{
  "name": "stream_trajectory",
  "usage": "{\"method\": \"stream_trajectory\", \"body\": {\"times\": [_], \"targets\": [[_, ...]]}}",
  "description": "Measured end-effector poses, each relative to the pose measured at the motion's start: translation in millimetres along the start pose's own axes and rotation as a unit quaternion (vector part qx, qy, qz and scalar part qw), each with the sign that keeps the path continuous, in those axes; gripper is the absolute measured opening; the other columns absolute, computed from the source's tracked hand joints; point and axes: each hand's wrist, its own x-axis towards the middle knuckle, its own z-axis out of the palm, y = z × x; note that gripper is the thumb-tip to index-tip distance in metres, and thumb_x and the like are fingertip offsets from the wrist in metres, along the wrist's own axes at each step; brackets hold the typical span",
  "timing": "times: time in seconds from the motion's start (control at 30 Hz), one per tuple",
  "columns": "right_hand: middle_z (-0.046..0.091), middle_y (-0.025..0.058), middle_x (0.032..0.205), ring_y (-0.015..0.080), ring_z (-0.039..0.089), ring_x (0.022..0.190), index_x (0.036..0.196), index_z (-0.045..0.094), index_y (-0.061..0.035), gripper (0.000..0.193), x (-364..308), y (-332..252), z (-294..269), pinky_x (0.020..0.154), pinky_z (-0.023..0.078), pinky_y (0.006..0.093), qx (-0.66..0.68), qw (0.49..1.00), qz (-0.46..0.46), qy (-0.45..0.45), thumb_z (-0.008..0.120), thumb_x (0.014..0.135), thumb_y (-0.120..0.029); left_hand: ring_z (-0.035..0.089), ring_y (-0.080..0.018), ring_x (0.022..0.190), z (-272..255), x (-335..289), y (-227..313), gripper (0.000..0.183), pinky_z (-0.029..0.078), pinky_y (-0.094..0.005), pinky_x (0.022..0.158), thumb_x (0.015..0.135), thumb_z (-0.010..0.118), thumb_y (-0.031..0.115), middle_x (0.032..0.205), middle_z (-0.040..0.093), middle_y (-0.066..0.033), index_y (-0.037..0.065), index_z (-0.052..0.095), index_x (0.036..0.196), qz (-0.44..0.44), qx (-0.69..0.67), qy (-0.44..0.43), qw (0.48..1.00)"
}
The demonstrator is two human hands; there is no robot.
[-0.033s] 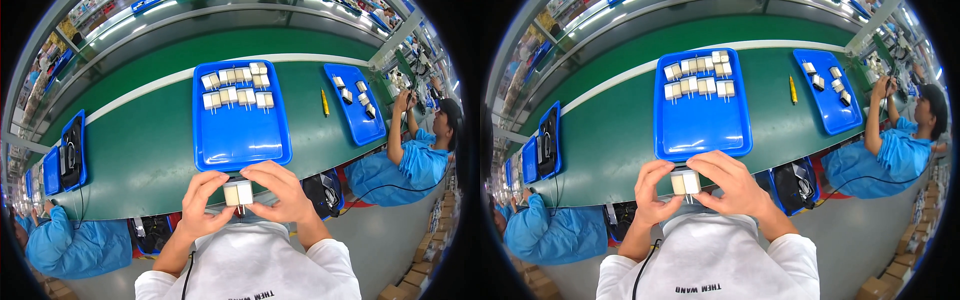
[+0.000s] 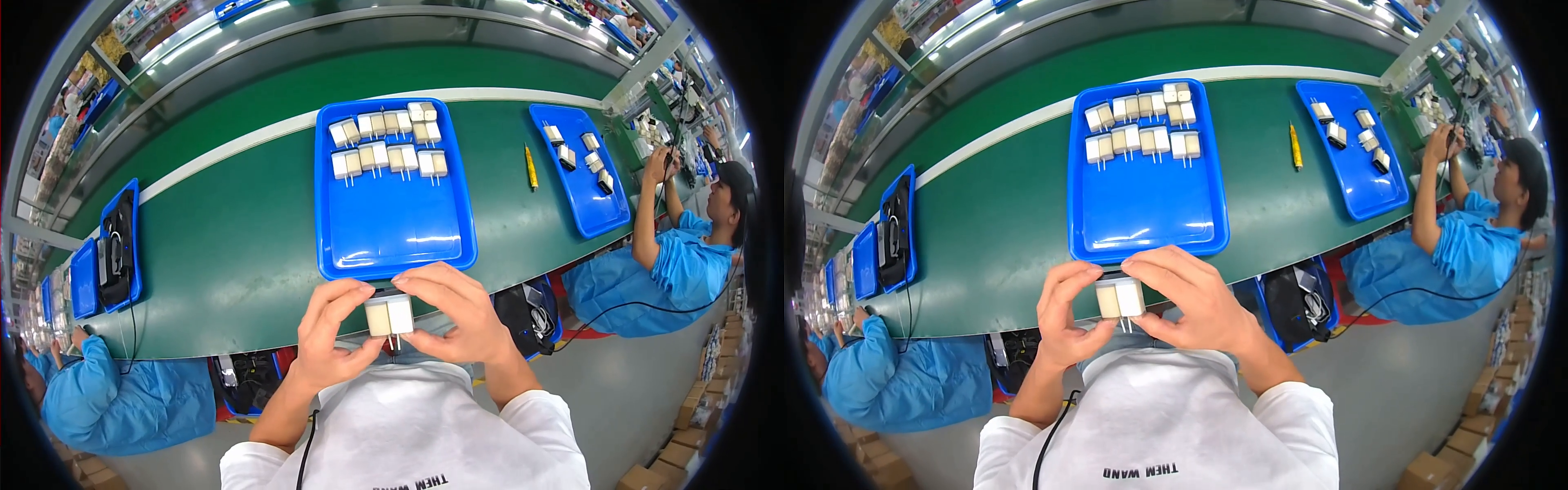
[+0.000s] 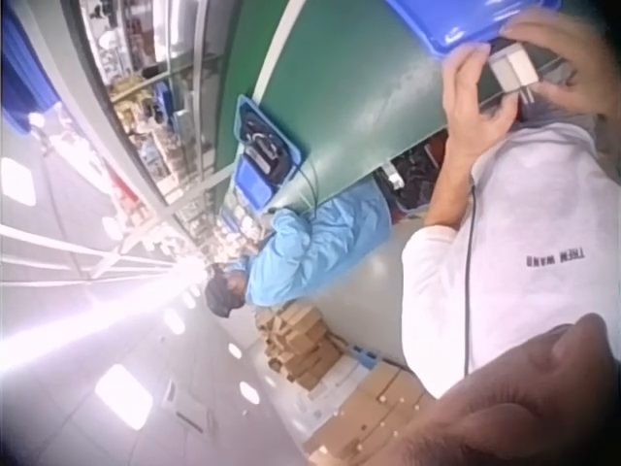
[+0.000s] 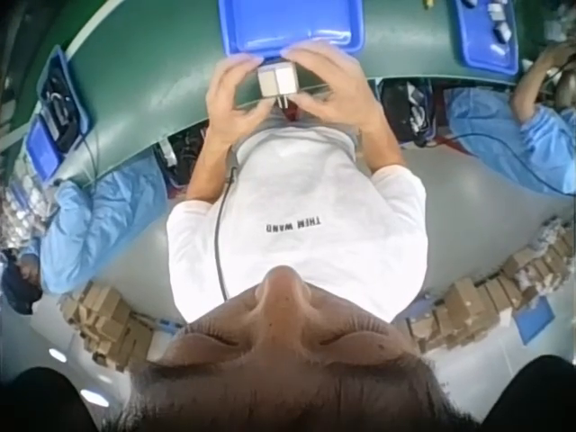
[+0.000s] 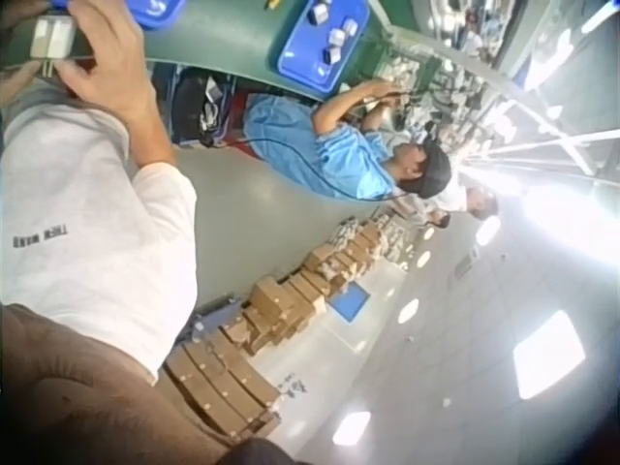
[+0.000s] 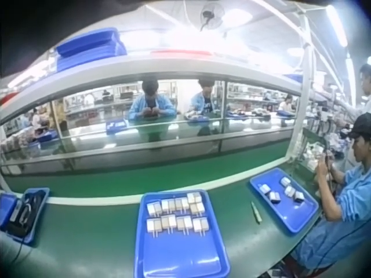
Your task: The person assembles electronic components into plastic cases by hand, taking parts from a tray and fitting them together.
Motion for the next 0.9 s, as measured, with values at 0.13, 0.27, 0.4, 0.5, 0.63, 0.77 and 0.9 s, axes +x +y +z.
{"method": "stream_trajectory", "body": {"times": [0.13, 0.27, 0.4, 0.5, 0.63, 0.77, 0.9], "targets": [[0.073, 0.0181, 0.121, 0.0317, 0.074, 0.102, 0.123, 0.071, 0.0034, 0.057, -1, 3, 3, 0.086, 0.060, 0.0378, -0.001, 1.000, -0.005, 0.011, 0.088, 0.069, -0.008, 0.068, -0.0319, 0.109, 0, 1, 1, 0.063, 0.056, -0.0392, 0.092, 0.065, 0.084, 0.000, 0.121, 0.067, -0.0211, -0.002, 0.067, 0.125, 0.002, 0.008, 0.012, 1.000], [0.075, 0.0177, 0.117, 0.0306, 0.075, 0.099, 0.119, 0.072, 0.0036, 0.054, 0, 4, 6, 0.083, 0.061, 0.0369, -0.004, 1.000, -0.008, 0.019, 0.088, 0.068, -0.009, 0.069, -0.0311, 0.105, -1, 3, 4, 0.061, 0.057, -0.0381, 0.089, 0.063, 0.084, -0.001, 0.118, 0.069, -0.0194, -0.001, 0.068, 0.122, -0.002, 0.017, 0.015, 1.000], [0.076, 0.0176, 0.114, 0.0302, 0.076, 0.096, 0.118, 0.073, 0.0037, 0.053, 0, 3, 7, 0.082, 0.061, 0.0364, -0.004, 1.000, -0.009, 0.025, 0.088, 0.069, -0.009, 0.070, -0.0300, 0.103, -2, 4, 6, 0.059, 0.057, -0.0374, 0.088, 0.063, 0.085, -0.001, 0.117, 0.069, -0.0179, -0.001, 0.069, 0.120, -0.004, 0.017, 0.019, 1.000], [0.076, 0.0173, 0.113, 0.0300, 0.076, 0.096, 0.117, 0.073, 0.0032, 0.052, 1, 3, 9, 0.081, 0.061, 0.0361, -0.008, 0.999, -0.011, 0.032, 0.087, 0.069, -0.009, 0.070, -0.0296, 0.103, 0, 5, 7, 0.058, 0.057, -0.0372, 0.088, 0.063, 0.084, -0.002, 0.117, 0.069, -0.0176, -0.001, 0.070, 0.119, -0.006, 0.019, 0.027, 0.999], [0.075, 0.0168, 0.116, 0.0305, 0.076, 0.098, 0.118, 0.073, 0.0023, 0.051, 0, 4, 9, 0.083, 0.060, 0.0373, -0.010, 1.000, -0.007, 0.024, 0.086, 0.070, -0.009, 0.069, -0.0296, 0.107, 1, 0, 5, 0.063, 0.056, -0.0377, 0.091, 0.064, 0.084, -0.002, 0.121, 0.068, -0.0186, 0.000, 0.067, 0.124, -0.010, 0.014, 0.025, 1.000], [0.071, 0.0168, 0.121, 0.0338, 0.072, 0.102, 0.123, 0.070, 0.0014, 0.057, 3, 2, 6, 0.086, 0.059, 0.0410, 0.028, 0.999, -0.005, 0.036, 0.082, 0.067, 0.001, 0.067, -0.0294, 0.114, 6, 3, 7, 0.067, 0.054, -0.0388, 0.097, 0.068, 0.086, 0.001, 0.128, 0.065, -0.0193, -0.001, 0.063, 0.131, -0.006, -0.002, 0.017, 1.000], [0.067, 0.0154, 0.132, 0.0357, 0.069, 0.111, 0.125, 0.071, -0.0040, 0.057, -2, 9, 12, 0.092, 0.058, 0.0437, 0.010, 0.998, -0.050, 0.038, 0.079, 0.069, 0.003, 0.067, -0.0248, 0.116, 14, 5, 20, 0.060, 0.055, -0.0357, 0.097, 0.081, 0.085, 0.003, 0.132, 0.064, -0.0159, -0.002, 0.060, 0.135, -0.175, -0.330, 0.085, 0.924]]}}
